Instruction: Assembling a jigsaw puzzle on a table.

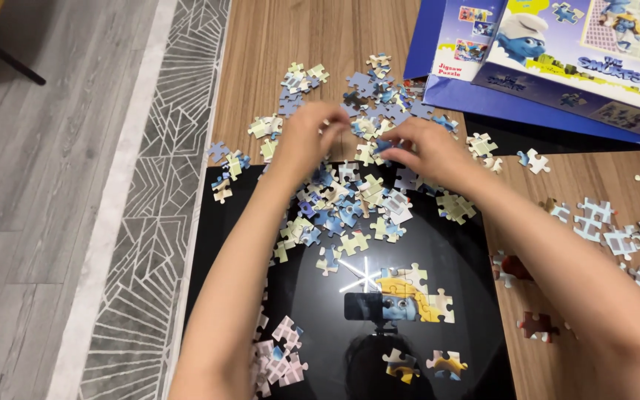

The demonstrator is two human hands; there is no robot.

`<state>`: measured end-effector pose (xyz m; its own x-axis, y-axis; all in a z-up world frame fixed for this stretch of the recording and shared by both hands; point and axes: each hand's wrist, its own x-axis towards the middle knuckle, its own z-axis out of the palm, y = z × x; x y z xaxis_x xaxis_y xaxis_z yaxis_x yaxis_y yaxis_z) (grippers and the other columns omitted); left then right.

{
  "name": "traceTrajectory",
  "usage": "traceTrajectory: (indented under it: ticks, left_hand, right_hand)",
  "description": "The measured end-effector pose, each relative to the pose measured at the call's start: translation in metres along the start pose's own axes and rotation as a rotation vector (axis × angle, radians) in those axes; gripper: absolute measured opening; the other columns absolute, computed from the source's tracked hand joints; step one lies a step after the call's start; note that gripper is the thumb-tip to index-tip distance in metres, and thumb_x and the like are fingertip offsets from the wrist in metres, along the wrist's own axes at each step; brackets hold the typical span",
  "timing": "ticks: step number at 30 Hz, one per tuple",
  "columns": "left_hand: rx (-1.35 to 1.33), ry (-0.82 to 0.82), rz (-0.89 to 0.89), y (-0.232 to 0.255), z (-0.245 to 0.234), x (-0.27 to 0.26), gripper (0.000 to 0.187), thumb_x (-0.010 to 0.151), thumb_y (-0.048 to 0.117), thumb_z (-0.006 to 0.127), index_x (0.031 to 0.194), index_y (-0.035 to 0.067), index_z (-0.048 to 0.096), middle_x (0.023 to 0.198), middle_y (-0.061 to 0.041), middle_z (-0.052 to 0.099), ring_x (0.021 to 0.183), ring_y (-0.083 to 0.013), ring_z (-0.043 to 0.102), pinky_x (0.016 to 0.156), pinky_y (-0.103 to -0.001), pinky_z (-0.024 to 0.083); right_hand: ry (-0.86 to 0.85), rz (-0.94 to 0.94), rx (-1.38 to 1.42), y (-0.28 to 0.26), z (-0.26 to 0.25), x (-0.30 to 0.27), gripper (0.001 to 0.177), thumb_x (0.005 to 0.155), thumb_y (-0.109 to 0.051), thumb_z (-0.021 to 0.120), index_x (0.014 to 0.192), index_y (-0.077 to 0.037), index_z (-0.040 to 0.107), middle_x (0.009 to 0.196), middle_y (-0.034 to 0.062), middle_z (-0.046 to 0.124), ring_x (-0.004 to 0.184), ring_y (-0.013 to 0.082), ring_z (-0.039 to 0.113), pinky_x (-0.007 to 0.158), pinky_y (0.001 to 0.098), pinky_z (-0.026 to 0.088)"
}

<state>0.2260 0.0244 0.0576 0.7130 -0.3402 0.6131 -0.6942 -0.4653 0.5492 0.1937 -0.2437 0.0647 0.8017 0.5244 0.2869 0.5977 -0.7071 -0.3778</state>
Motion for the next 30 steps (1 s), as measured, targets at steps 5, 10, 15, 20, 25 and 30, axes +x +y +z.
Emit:
traceTrajectory:
  ticks: [5,10,15,20,25,30]
  left_hand:
    - [0.39,0.064,0.685,0.049,-0.02,-0.028,0.024,0.087,0.007,0.071,0.111,0.01,0.071,0.119,-0.007,0.065,0.117,-0.0279,0.064,0.099,-0.04,0.055]
    - [0.412,0.046,0.709,0.063,-0.033,-0.044,0.024,0.086,0.01,0.074,0.11,0.014,0.072,0.107,-0.003,0.059,0.103,-0.0234,0.061,0.089,-0.04,0.052]
    - [0.226,0.057,0.493,0.069,-0.027,-0.06,0.025,0.088,0.005,0.075,0.11,0.009,0.066,0.11,-0.009,0.059,0.103,-0.0283,0.062,0.087,-0.04,0.053]
    - [0.001,0.138,0.198,0.085,-0.015,-0.065,0.027,0.088,-0.006,0.068,0.112,0.005,0.06,0.117,-0.011,0.061,0.105,-0.0279,0.067,0.09,-0.037,0.057]
    - [-0.303,0.085,-0.133,0.111,-0.006,-0.055,0.022,0.096,0.006,0.072,0.117,0.004,0.069,0.11,-0.009,0.072,0.093,-0.0155,0.075,0.079,-0.027,0.062]
    - [-0.492,0.003,-0.322,0.117,0.012,-0.065,0.02,0.094,0.01,0.076,0.112,0.003,0.075,0.101,-0.005,0.078,0.088,-0.0098,0.074,0.079,-0.024,0.061]
  right_hand:
    - [-0.007,0.434,0.804,-0.019,0.009,-0.003,0.03,0.1,-0.032,0.063,0.116,-0.009,0.073,0.098,0.002,0.076,0.08,0.0112,0.069,0.07,0.0265,0.057]
    - [-0.131,0.601,1.291,-0.035,0.009,-0.013,0.016,0.1,-0.016,0.066,0.107,-0.003,0.07,0.093,0.0042,0.074,0.075,0.008,0.067,0.07,0.0229,0.056]
    - [-0.077,0.622,1.258,-0.041,0.002,-0.032,0.016,0.099,-0.017,0.066,0.105,-0.003,0.071,0.093,0.0049,0.075,0.075,0.0084,0.067,0.07,0.0232,0.056]
    - [-0.032,0.594,1.19,-0.036,-0.002,-0.048,0.016,0.097,-0.016,0.068,0.106,-0.003,0.072,0.092,0.0049,0.076,0.074,0.0089,0.068,0.07,0.0241,0.056]
    - [0.018,0.477,0.914,-0.039,-0.012,-0.055,0.019,0.094,-0.015,0.073,0.106,-0.002,0.074,0.09,0.0033,0.074,0.076,0.0085,0.069,0.072,0.0244,0.058]
    - [0.037,0.387,0.694,-0.055,-0.033,-0.059,0.016,0.093,-0.014,0.074,0.105,-0.004,0.076,0.092,0.0003,0.073,0.08,0.007,0.066,0.073,0.024,0.054]
